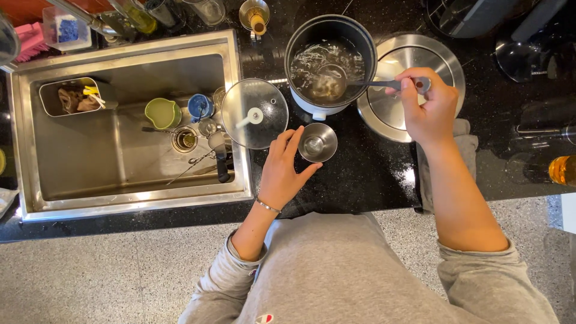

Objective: The person pours water from a metal pitcher into an electric pot, adds dried ingredients from a plastic bag, and stirs the pot with a ladle. They then carry the ladle and a metal cup to another counter, scoop an ingredient into the cup, and repeatedly ladle hot liquid from the pot into the cup.

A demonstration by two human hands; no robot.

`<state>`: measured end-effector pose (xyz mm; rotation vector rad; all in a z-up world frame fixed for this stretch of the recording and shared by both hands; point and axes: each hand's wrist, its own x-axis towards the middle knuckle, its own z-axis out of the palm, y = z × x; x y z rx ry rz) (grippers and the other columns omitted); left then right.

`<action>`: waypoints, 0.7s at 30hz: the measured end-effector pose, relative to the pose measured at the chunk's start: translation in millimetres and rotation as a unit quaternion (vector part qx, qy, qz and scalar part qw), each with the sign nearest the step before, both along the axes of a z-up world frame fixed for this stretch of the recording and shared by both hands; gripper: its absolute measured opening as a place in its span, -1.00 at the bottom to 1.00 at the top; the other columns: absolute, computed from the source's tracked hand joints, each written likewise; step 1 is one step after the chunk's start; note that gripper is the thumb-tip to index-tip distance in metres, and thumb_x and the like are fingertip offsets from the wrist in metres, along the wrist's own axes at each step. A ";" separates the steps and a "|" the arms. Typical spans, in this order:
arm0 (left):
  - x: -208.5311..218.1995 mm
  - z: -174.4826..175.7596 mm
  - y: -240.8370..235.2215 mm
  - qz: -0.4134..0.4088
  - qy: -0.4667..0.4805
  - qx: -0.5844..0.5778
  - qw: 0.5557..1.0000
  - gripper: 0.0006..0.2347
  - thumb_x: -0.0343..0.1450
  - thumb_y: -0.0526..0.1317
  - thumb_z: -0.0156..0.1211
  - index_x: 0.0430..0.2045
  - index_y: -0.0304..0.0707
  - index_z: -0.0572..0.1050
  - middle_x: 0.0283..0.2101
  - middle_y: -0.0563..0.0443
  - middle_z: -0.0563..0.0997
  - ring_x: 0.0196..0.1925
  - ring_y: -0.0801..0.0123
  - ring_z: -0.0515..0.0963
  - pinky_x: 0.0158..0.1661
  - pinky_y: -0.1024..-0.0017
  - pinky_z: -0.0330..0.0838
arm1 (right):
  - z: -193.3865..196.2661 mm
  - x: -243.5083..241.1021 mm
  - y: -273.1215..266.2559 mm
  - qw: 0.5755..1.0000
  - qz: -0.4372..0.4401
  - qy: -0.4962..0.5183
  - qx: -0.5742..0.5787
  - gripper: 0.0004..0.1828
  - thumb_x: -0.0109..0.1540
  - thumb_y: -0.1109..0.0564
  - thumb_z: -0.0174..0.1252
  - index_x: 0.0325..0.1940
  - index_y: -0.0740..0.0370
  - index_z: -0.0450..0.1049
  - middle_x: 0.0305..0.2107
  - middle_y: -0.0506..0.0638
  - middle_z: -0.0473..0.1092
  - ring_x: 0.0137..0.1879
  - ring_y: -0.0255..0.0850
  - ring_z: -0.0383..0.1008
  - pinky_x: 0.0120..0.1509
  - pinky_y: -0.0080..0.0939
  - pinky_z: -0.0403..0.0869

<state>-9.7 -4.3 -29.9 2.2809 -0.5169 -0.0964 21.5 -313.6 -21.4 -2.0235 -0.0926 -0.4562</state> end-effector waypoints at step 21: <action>1.0 -0.1 1.4 -0.003 0.009 -0.005 1.000 -0.27 0.24 -0.13 0.54 0.31 -0.30 0.31 0.20 -0.18 0.40 0.16 -0.01 0.44 0.13 0.18 0.41 | 0.0 10.6 4.0 0.980 0.031 0.037 0.191 -0.80 0.57 0.16 0.04 0.04 0.42 0.41 -0.23 0.10 0.50 -0.12 -0.12 0.65 -0.05 -0.23 0.60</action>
